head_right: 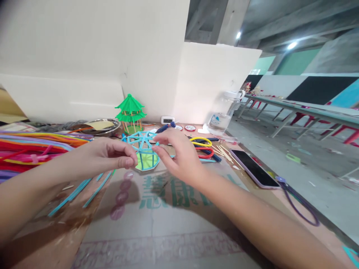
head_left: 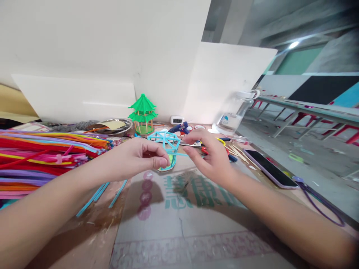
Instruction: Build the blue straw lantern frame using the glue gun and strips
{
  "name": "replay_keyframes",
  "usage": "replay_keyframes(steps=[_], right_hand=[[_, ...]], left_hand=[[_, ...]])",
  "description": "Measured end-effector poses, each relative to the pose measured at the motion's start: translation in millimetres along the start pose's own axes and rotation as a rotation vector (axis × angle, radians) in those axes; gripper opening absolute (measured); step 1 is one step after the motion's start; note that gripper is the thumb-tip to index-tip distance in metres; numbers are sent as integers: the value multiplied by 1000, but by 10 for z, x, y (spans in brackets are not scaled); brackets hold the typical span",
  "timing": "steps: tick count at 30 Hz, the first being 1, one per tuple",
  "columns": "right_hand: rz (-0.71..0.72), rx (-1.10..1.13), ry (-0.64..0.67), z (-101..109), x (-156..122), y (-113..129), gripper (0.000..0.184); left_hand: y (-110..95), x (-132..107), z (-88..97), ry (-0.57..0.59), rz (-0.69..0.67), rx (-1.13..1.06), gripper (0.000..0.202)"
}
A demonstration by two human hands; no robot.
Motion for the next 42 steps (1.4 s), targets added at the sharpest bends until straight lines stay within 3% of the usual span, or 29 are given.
replay_keyframes(steps=[6, 13, 21, 27, 31, 34, 37, 39, 42], right_hand=[[191, -58, 80, -1, -46, 207, 18], [73, 79, 16, -84, -113, 252, 18], [175, 85, -31, -112, -146, 296, 19], [145, 183, 16, -110, -152, 362, 13], [83, 249, 192, 62, -60, 400, 13], [31, 357, 419, 319, 20, 414, 25], [85, 640, 772, 564, 55, 440, 45], [100, 710, 934, 671, 64, 440, 40], [-21, 567, 938, 726, 87, 348, 20]], left_hand=[[-32, 10, -27, -44, -9, -136, 11], [32, 92, -158, -63, -72, -312, 6], [131, 115, -273, -90, -49, -404, 24], [97, 129, -337, -89, -8, -359, 31], [6, 61, -230, -73, -9, -121, 29], [-47, -6, -50, -259, -30, 93, 35], [-18, -46, 110, -429, 6, 241, 41], [48, -41, 159, -476, 26, 336, 44], [162, 3, 146, -489, -40, 531, 35]])
Point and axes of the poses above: each hand's wrist, its own x-axis towards the middle knuckle, its own z-axis out of the back of the hand, y = z × x, the point moved 1 cm from there along x, towards the middle knuckle, and after that the axes turned 15 degrees about y, right-handed, at the moved point
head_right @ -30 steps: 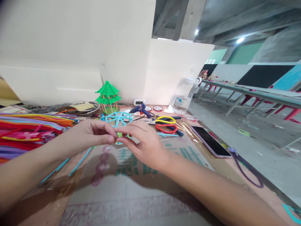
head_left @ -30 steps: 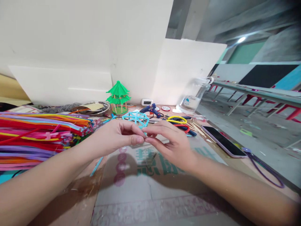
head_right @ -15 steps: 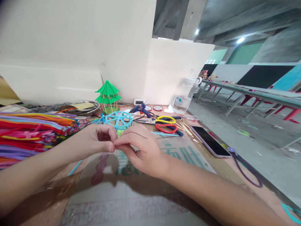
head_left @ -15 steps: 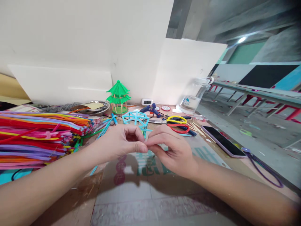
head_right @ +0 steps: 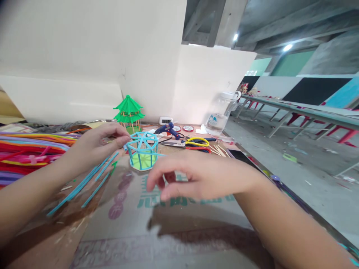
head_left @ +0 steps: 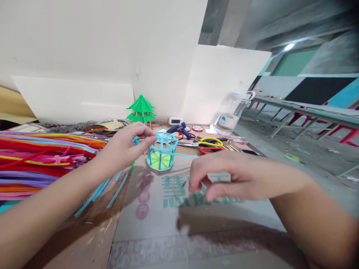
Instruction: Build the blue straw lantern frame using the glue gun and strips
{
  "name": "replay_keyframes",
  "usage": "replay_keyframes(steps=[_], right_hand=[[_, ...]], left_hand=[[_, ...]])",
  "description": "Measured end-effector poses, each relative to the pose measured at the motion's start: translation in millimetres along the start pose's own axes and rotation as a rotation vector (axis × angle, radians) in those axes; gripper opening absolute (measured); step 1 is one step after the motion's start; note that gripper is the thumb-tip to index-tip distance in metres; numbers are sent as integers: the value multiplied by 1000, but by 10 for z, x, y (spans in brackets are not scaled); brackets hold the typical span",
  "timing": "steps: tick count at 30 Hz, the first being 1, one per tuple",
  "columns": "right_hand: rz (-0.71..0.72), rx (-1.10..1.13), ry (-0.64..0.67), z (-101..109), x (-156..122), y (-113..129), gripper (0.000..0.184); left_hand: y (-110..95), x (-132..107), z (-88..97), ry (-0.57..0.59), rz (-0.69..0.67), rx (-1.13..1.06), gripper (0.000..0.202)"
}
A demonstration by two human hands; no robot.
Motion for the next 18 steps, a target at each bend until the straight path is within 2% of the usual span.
replay_keyframes(steps=[3, 7, 11, 18], right_hand=[[-148, -92, -164, 102, -16, -184, 20], [-405, -229, -319, 216, -47, -510, 33], [-551, -337, -333, 265, -75, -745, 36], [-581, -365, -293, 228, -8, -850, 35]], left_hand=[[41, 5, -94, 15, -144, 202, 32], [96, 13, -130, 108, -169, 333, 36], [148, 27, -136, 171, -150, 360, 29], [130, 13, -205, 107, -159, 399, 29]])
Point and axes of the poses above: each hand's wrist, its own x-axis towards the middle knuckle, its own z-axis out of the back of the hand, y = z × x, the point moved 1 cm from there along x, towards the middle knuckle, and after that the axes turned 15 degrees about y, right-handed, at the moved point
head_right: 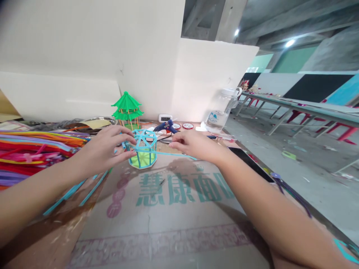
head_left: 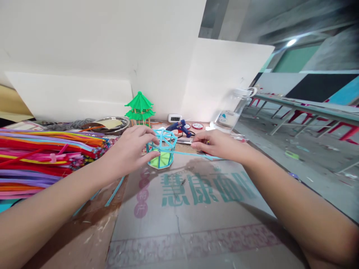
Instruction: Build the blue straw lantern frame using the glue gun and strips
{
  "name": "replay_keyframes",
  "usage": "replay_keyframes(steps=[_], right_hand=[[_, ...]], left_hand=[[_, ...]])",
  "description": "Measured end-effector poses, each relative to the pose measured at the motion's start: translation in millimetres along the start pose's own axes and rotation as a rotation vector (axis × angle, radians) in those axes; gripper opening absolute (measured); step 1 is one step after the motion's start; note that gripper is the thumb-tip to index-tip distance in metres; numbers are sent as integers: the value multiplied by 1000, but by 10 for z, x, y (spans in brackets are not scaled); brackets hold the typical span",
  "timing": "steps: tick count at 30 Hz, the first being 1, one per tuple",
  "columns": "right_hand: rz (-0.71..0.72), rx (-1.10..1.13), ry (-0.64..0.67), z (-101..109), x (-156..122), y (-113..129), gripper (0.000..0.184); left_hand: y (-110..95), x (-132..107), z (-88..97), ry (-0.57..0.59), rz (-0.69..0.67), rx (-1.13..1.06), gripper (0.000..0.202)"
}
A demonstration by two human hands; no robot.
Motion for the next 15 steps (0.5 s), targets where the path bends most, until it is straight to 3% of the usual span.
replay_keyframes(steps=[8, 15], right_hand=[[78, -42, 1, -154, 44, 170, 23], [50, -113, 53, -253, 85, 146, 14]], left_hand=[[4, 1, -11, -13, -3, 41, 29], [-24, 10, -13, -5, -75, 6, 26]])
Point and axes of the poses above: each hand's wrist, its own x-axis towards the middle knuckle, its own z-axis out of the back of the hand, y = z × x, the point moved 1 cm from there along x, towards the middle knuckle, and after that the axes turned 15 degrees about y, right-handed, at the moved point
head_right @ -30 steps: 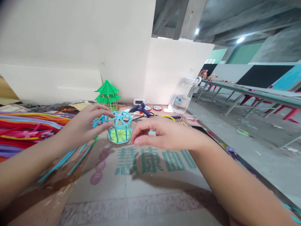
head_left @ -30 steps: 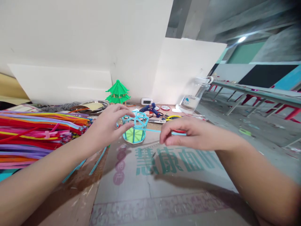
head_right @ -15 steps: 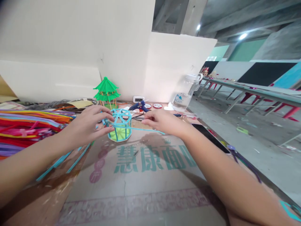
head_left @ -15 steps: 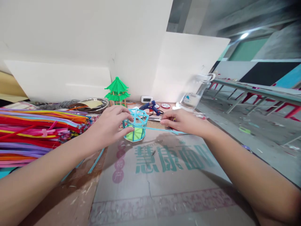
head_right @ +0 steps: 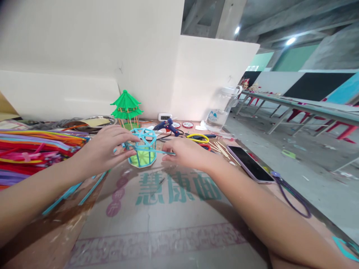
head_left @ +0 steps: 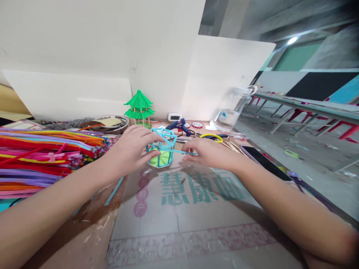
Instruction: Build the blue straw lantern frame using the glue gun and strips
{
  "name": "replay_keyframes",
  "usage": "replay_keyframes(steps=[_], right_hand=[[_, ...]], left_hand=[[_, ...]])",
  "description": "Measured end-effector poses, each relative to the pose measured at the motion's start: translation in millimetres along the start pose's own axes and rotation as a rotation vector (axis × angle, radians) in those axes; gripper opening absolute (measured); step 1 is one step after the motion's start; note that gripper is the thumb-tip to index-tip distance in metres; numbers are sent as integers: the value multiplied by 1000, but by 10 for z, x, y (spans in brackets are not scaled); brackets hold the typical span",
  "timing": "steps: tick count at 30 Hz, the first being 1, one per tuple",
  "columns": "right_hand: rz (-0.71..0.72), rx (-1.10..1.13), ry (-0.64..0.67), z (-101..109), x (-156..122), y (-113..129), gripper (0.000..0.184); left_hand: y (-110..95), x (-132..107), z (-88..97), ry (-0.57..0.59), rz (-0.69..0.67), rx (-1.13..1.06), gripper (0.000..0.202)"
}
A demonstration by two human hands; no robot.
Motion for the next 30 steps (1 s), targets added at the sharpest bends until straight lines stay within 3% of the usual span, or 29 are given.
replay_keyframes(steps=[9, 14, 22, 26, 30], right_hand=[[-50, -34, -35, 5, 30, -24, 20], [-11, 48, 14, 58, -20, -60, 25], [-215, 90, 7, 398, -295, -524, 36], [-257, 135, 98, 270, -104, -786, 38], [-329, 122, 5, 51, 298, -901, 36]], left_hand=[[22, 28, -38, -14, -24, -78, 18], [23, 38, -35, -26, -10, -116, 21], [67, 34, 57, 20, -53, -179, 12], [101, 36, 84, 47, -102, -194, 11], [154, 46, 99, 65, -161, -187, 16]])
Point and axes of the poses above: each hand's wrist, its own x-axis towards the middle knuckle, its own z-axis out of the back of the hand, y = z × x, the point moved 1 cm from there along x, towards the middle knuckle, and after that the axes turned 15 degrees about y, right-handed, at the moved point
